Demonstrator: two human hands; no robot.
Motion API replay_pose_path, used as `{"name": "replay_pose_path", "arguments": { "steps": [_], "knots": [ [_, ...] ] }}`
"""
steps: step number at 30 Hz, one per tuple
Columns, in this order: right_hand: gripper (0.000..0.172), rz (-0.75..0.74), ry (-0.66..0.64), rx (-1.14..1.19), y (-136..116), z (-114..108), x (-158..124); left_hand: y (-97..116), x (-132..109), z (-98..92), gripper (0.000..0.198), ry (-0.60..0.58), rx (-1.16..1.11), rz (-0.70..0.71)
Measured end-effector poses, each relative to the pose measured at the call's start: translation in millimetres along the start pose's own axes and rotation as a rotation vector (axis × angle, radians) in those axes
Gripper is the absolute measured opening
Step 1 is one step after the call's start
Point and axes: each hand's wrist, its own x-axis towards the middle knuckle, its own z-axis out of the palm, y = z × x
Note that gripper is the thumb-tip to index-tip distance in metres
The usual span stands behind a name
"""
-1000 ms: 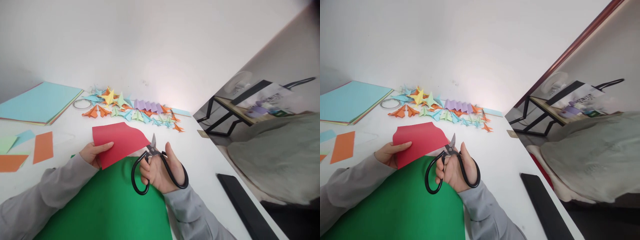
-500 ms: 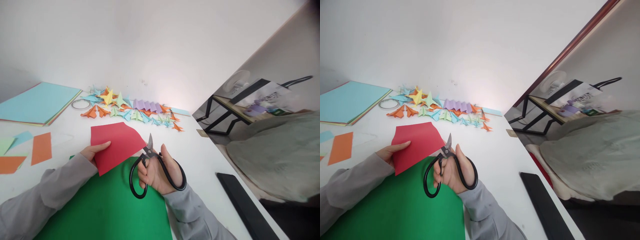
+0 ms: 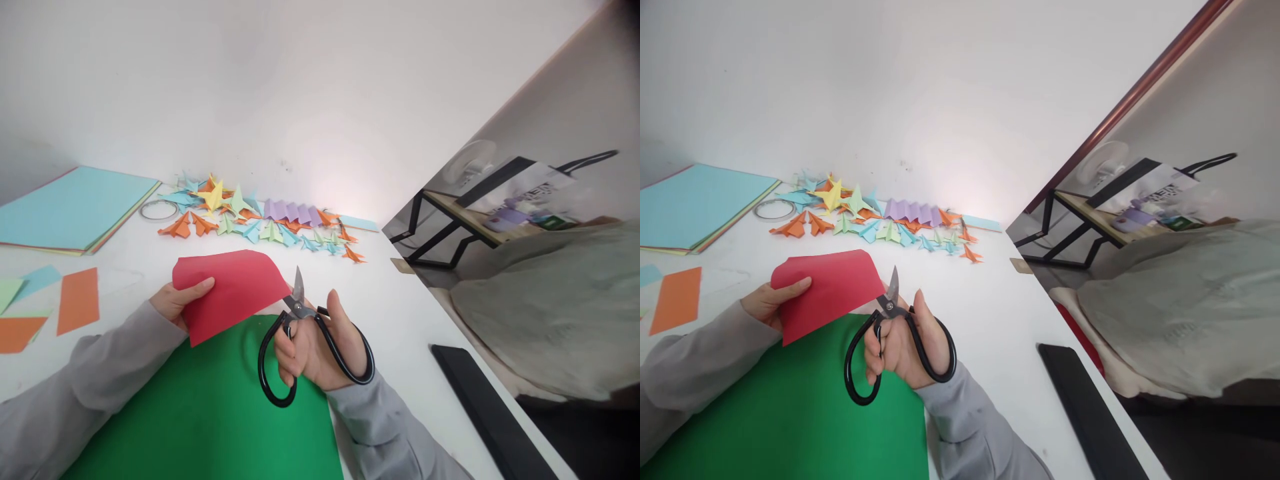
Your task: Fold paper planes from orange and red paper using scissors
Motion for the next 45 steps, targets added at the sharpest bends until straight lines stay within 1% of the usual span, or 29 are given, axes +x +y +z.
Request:
{"name": "replay_pose_path", "arguments": {
  "steps": [3,8,11,14,17,21,25,29,34,40,45],
  "knots": [
    [0.056,-0.023,0.006,-0.024,2,4,-1,2,-3,1.6,0.021,-0.001,-0.002,0.026],
    [0.060,-0.002,-0.006,0.010,3,6,-2,2,-7,3.4,0.027,-0.017,0.024,0.027],
    [0.060,0.008,-0.025,0.036,3,5,-2,2,-9,3.6,0.024,-0.035,0.063,0.029],
    [0.060,0.006,-0.032,0.042,3,6,-2,3,-10,4.0,0.024,-0.029,0.035,0.007],
    [0.065,0.005,-0.016,0.028,3,5,-1,4,-10,4.0,0.031,-0.013,-0.009,-0.014],
    [0.073,0.022,-0.012,-0.006,5,1,0,4,-9,3.8,0.037,-0.029,-0.010,0.010],
    [0.079,0.017,-0.007,-0.026,5,-1,0,6,-9,3.8,0.037,-0.033,-0.012,0.019],
    [0.086,0.007,-0.005,-0.027,0,3,-2,10,-9,2.2,0.033,-0.031,-0.012,0.030],
    [0.081,0.019,-0.064,0.005,-3,4,-3,11,-9,-0.6,0.030,-0.064,0.050,0.075],
    [0.071,0.067,-0.068,0.068,0,5,-3,5,-8,-2.5,0.021,-0.089,0.135,0.112],
    [0.074,0.055,-0.062,0.058,0,7,-3,4,-6,-5.0,0.019,-0.114,0.155,0.115]
  ]
}}
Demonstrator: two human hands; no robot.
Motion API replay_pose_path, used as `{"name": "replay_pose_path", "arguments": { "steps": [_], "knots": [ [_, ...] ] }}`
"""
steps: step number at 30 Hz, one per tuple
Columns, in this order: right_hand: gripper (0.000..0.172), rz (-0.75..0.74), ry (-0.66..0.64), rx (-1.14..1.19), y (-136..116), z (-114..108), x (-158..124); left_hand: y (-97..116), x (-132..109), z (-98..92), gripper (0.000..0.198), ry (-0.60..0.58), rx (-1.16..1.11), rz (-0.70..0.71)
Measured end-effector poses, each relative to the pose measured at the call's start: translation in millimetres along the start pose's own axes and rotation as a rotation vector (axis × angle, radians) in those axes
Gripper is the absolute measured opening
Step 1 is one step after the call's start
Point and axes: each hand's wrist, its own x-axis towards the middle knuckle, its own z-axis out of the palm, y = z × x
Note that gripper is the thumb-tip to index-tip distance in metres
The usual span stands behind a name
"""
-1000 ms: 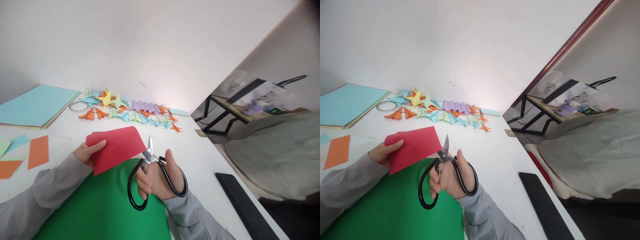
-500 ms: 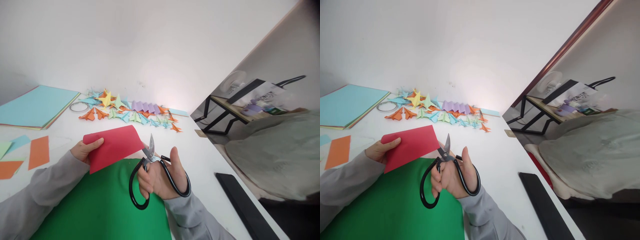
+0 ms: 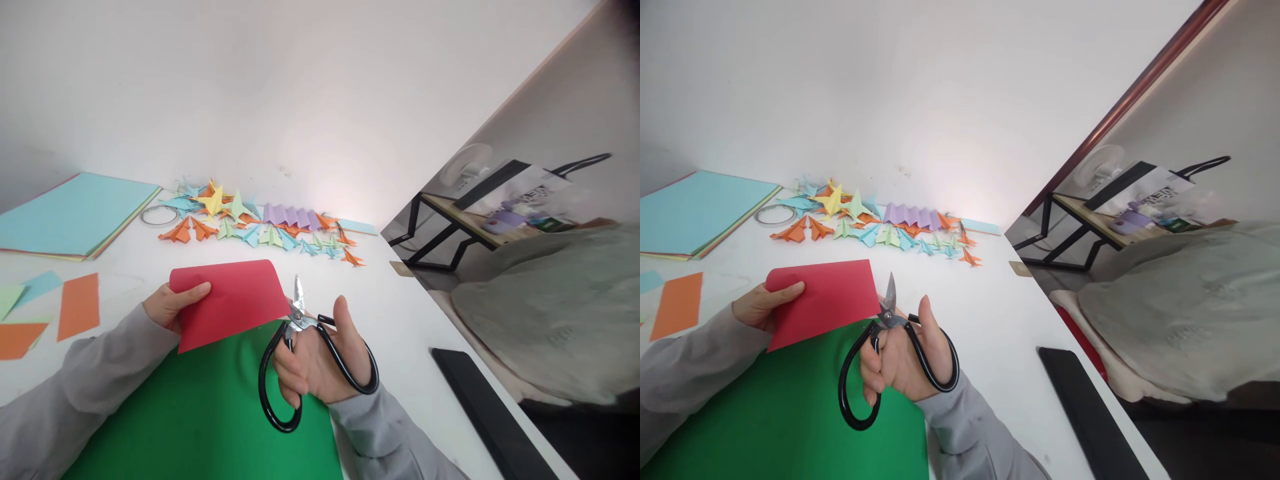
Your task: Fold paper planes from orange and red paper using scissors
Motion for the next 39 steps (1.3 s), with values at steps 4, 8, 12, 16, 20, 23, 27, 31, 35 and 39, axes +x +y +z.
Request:
{"name": "replay_pose_path", "arguments": {
  "steps": [4,8,12,16,20,23,27,31,35,39],
  "knots": [
    [0.077,-0.032,0.019,-0.039,0,1,0,1,1,-0.9,0.018,0.007,-0.018,-0.003],
    [0.080,-0.113,0.141,-0.039,-8,3,-2,3,1,-2.3,0.014,0.028,-0.020,0.038],
    [0.077,-0.202,0.304,-0.185,-16,2,-2,4,4,-4.4,0.017,0.037,-0.007,0.038],
    [0.057,-0.439,0.628,-0.852,-10,-9,-1,3,9,-7.2,0.019,0.058,0.031,0.056],
    [0.041,-0.551,1.101,-1.805,-9,-35,-2,1,13,-9.4,0.030,0.043,0.075,0.116],
    [0.034,-0.302,1.259,-1.989,-17,-58,-2,0,13,-10.6,0.035,0.005,0.135,0.138],
    [0.041,-0.050,1.423,-1.921,-26,-77,1,0,11,-11.8,0.036,-0.003,0.218,0.210],
    [0.050,0.091,1.489,-1.938,-28,-77,2,0,8,-11.1,0.037,-0.036,0.214,0.258],
    [0.040,0.113,1.537,-2.029,-28,-75,0,-3,6,-10.9,0.040,-0.111,0.179,0.292],
    [0.035,-0.364,1.363,-1.882,-19,-68,4,-9,6,-11.5,0.040,-0.211,0.166,0.282]
  ]
}}
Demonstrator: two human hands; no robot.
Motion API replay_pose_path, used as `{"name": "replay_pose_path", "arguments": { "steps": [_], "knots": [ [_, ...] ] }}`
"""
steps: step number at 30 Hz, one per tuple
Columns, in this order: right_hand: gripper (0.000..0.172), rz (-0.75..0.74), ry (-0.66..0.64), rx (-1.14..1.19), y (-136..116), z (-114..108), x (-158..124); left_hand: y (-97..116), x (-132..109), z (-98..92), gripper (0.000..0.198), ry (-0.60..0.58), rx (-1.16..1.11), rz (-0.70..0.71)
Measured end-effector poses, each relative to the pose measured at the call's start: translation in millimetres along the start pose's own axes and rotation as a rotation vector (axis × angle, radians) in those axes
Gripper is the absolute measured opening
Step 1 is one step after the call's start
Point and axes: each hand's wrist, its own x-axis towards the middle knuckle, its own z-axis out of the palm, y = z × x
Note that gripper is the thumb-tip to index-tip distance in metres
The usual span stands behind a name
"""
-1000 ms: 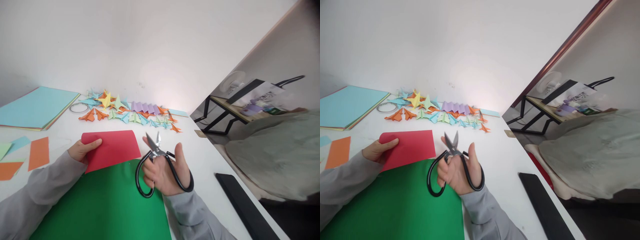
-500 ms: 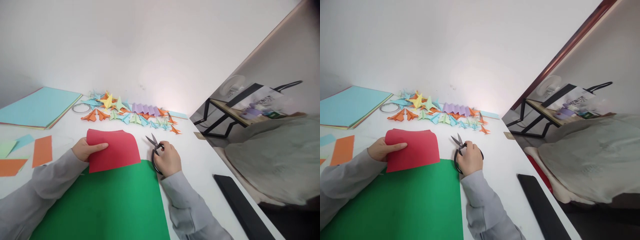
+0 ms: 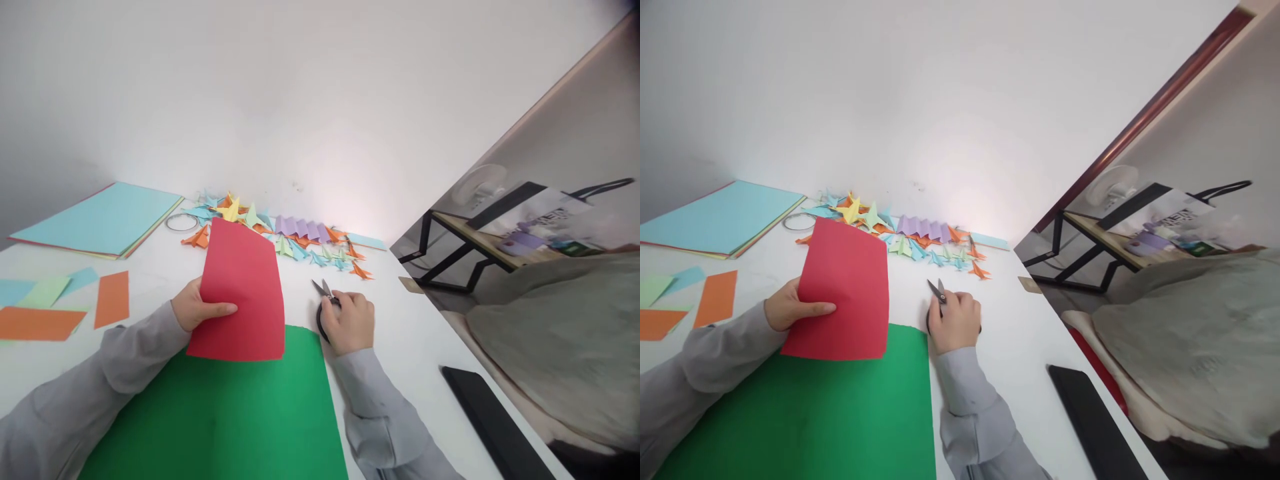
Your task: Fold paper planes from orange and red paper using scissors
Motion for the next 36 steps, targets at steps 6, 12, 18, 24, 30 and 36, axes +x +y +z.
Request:
{"name": "replay_pose_path", "arguments": {
  "steps": [6,12,18,24,30,36],
  "knots": [
    [0.041,0.291,-0.787,1.261,-42,0,-30,-8,-2,5.0,0.040,-0.181,-0.039,-0.049],
    [0.030,0.414,-0.632,1.357,-40,5,-34,-4,7,3.3,0.043,0.011,-0.018,-0.042],
    [0.042,0.440,-0.477,1.228,-34,9,-28,2,16,-9.5,0.041,0.290,-0.007,-0.044],
    [0.039,0.571,-0.586,1.501,-47,-2,-28,7,14,-14.0,0.033,0.222,0.028,-0.045],
    [0.033,0.574,-0.670,1.674,-53,-3,-31,3,11,-8.9,0.030,0.150,-0.069,-0.044],
    [0.032,0.493,-0.548,1.551,-48,1,-34,-3,13,-8.2,0.023,0.174,-0.077,-0.097]
  ]
}}
